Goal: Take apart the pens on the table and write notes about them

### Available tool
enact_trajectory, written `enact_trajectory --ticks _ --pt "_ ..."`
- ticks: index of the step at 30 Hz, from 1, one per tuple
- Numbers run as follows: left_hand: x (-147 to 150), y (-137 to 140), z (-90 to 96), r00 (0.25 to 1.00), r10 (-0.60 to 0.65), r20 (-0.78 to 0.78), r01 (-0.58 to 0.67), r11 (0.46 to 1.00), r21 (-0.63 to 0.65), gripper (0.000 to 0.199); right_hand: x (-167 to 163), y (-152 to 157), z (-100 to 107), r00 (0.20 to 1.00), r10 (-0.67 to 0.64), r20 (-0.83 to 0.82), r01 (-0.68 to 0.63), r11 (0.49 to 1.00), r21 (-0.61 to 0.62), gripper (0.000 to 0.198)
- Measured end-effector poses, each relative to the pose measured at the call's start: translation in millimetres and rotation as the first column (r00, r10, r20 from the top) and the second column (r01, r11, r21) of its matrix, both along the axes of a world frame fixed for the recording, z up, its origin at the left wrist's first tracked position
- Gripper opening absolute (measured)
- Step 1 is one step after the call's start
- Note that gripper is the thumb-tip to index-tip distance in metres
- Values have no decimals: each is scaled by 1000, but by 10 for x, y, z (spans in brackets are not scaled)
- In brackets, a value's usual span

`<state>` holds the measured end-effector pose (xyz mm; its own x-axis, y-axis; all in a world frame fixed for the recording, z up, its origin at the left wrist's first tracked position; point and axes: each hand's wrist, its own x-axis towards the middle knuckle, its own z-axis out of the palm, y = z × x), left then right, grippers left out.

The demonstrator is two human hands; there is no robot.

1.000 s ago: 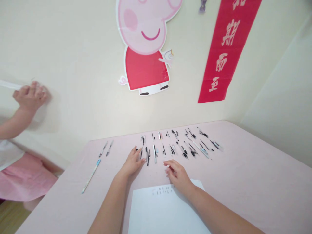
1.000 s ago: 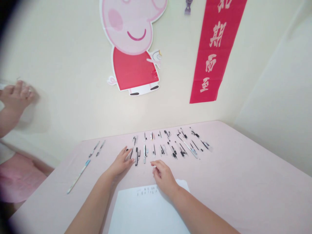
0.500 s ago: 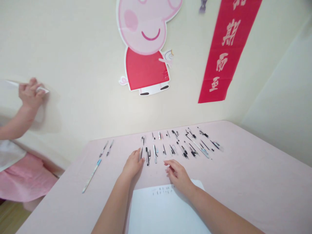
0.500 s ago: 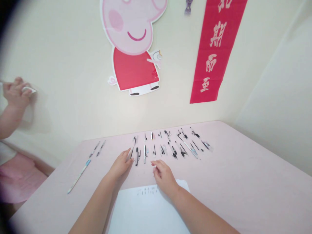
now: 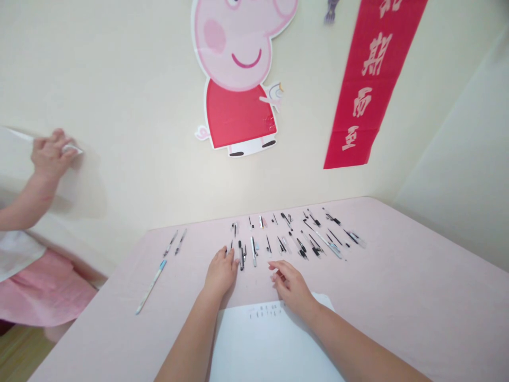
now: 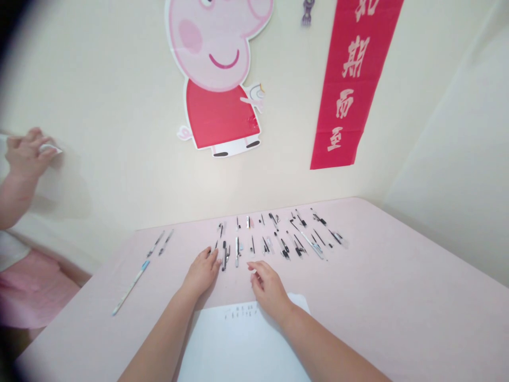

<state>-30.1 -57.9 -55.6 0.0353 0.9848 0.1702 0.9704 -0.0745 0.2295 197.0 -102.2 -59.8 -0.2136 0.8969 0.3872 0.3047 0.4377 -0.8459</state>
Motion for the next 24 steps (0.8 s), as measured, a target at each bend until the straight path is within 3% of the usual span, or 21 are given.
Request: enact_trajectory --ticks 13,18,21,24 --pt "21 -69 -57 1000 -19 -15 19 999 -26 48 -3 11 -12 1000 -2 5 2 1000 -1 32" --pt "-3 -70 -76 982 -39 183 39 999 5 48 -2 13 -11 1000 -6 1 6 1000 -7 32" --pt "-28 -29 -120 941 2 340 -4 1000 5 53 -2 17 -20 1000 -6 1 6 1000 -2 32" --pt "-50 21 -173 915 67 398 -66 998 -18 57 -1 18 -29 1000 -4 -6 4 1000 -3 32"
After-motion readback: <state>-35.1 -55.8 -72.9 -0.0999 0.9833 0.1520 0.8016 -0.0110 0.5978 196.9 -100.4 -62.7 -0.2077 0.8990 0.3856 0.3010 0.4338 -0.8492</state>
